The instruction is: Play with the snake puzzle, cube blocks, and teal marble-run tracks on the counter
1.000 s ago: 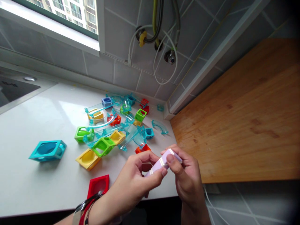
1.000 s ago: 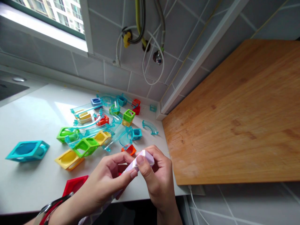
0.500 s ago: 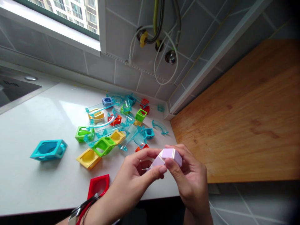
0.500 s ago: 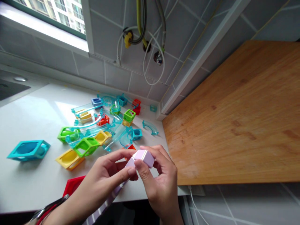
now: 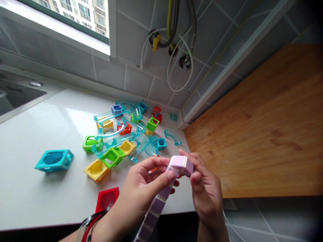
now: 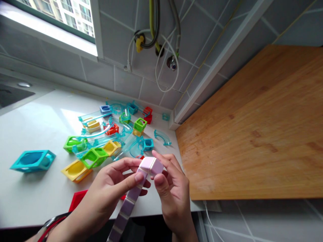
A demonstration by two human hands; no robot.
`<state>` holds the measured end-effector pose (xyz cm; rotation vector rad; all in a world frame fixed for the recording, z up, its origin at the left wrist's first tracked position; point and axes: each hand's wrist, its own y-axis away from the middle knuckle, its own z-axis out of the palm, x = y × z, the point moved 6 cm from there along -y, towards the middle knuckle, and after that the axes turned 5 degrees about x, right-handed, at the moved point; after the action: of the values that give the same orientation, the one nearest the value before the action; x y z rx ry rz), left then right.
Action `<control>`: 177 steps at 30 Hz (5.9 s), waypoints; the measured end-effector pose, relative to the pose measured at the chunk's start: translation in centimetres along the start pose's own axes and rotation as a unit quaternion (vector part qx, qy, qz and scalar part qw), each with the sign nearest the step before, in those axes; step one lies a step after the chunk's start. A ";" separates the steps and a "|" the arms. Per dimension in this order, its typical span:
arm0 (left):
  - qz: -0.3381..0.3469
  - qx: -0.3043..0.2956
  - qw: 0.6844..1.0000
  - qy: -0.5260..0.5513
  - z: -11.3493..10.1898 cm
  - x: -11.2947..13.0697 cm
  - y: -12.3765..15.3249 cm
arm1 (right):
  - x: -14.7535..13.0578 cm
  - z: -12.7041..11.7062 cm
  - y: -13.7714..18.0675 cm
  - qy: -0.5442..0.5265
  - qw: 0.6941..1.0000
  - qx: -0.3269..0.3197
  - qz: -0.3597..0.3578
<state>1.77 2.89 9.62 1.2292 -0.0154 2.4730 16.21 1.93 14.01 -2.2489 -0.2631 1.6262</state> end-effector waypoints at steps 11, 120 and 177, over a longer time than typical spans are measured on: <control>-0.092 0.017 0.992 0.081 -0.3 -0.9 -0.2 | -0.1 0.6 -0.4 -0.015 0.999 0.013 0.028; -0.144 -0.136 0.980 0.007 1.3 -2.0 0.3 | 1.2 1.7 -0.1 -0.322 0.944 0.047 0.050; -0.034 -0.074 0.992 -0.094 0.4 0.0 0.1 | 0.4 -0.9 1.0 -0.090 0.991 0.102 0.013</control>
<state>2.07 2.73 9.90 1.3694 -0.1988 2.2456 17.12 0.98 13.50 -1.9668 -0.1077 1.7844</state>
